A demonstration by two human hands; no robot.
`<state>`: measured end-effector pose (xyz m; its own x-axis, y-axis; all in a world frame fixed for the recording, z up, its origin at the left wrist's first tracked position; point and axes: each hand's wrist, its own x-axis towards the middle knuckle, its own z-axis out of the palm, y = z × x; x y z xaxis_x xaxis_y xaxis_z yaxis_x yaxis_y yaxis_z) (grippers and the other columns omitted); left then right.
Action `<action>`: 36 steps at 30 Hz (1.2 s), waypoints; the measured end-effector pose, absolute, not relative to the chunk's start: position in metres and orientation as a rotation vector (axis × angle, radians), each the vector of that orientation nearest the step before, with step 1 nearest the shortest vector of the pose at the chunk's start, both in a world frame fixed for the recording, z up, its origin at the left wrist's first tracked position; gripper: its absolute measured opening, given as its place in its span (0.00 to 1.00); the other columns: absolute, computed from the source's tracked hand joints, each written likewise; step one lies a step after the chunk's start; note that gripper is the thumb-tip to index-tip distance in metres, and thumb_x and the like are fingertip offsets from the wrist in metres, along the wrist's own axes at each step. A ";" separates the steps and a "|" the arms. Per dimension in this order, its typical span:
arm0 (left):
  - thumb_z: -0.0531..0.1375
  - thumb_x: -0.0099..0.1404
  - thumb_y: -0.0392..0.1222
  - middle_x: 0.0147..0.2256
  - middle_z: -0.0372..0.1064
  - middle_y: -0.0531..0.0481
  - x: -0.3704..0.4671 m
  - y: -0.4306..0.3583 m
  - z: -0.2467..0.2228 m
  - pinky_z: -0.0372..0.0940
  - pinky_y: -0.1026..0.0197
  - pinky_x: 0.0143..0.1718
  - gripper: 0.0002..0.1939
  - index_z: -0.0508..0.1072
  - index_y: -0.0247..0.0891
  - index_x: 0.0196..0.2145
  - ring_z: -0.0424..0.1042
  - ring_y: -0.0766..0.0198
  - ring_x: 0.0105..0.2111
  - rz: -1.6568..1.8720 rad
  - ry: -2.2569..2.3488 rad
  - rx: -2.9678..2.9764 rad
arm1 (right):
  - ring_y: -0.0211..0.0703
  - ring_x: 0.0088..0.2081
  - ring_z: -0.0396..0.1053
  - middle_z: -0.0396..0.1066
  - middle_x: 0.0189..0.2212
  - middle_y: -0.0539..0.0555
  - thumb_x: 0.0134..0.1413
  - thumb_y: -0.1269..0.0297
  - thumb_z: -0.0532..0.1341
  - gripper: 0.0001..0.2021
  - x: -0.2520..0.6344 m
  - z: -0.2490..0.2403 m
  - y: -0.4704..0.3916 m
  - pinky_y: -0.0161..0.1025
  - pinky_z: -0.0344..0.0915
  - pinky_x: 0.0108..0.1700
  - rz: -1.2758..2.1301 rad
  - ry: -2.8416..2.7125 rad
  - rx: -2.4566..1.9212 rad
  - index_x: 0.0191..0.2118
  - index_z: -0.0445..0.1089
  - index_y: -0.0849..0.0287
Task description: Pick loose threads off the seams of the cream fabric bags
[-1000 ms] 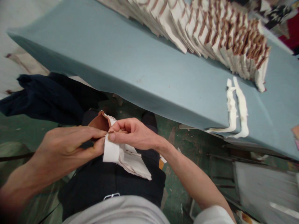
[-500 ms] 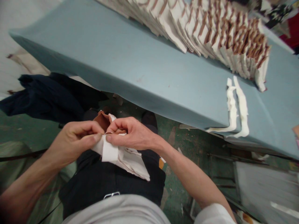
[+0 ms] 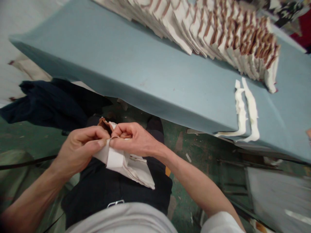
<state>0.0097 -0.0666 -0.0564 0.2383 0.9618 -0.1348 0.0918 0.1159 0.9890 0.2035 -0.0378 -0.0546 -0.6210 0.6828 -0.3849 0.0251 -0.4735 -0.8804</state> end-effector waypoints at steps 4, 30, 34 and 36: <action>0.61 0.60 0.38 0.21 0.72 0.55 0.012 -0.066 -0.045 0.59 0.68 0.22 0.09 0.78 0.38 0.24 0.67 0.68 0.21 0.888 1.163 1.529 | 0.30 0.23 0.48 0.56 0.20 0.40 0.44 0.49 0.75 0.22 0.204 -0.056 -0.038 0.30 0.48 0.24 2.185 -1.290 -1.046 0.28 0.64 0.57; 0.59 0.68 0.34 0.26 0.76 0.57 0.003 -0.075 -0.042 0.63 0.67 0.26 0.07 0.77 0.39 0.33 0.72 0.70 0.22 0.756 1.186 2.051 | 0.33 0.26 0.54 0.59 0.22 0.42 0.55 0.65 0.61 0.05 0.220 -0.029 -0.031 0.35 0.49 0.32 1.619 -2.155 -1.132 0.30 0.67 0.58; 0.59 0.72 0.32 0.34 0.81 0.53 0.003 -0.079 -0.045 0.71 0.64 0.35 0.07 0.76 0.41 0.39 0.81 0.64 0.31 0.819 1.146 2.170 | 0.33 0.26 0.56 0.60 0.22 0.43 0.54 0.67 0.61 0.04 0.219 -0.029 -0.030 0.34 0.50 0.32 1.653 -2.109 -1.149 0.29 0.68 0.58; 0.58 0.74 0.31 0.36 0.83 0.51 0.002 -0.081 -0.046 0.74 0.62 0.40 0.09 0.75 0.43 0.41 0.83 0.62 0.35 0.850 1.119 2.219 | 0.33 0.27 0.56 0.62 0.23 0.44 0.54 0.67 0.61 0.04 0.220 -0.031 -0.030 0.34 0.50 0.32 1.720 -2.039 -1.164 0.29 0.68 0.59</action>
<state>0.0017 -0.0810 -0.0457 0.4644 0.8327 0.3016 0.5139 -0.5307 0.6740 0.2197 -0.0304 -0.0309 -0.6575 0.6885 -0.3061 0.4177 -0.0050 -0.9086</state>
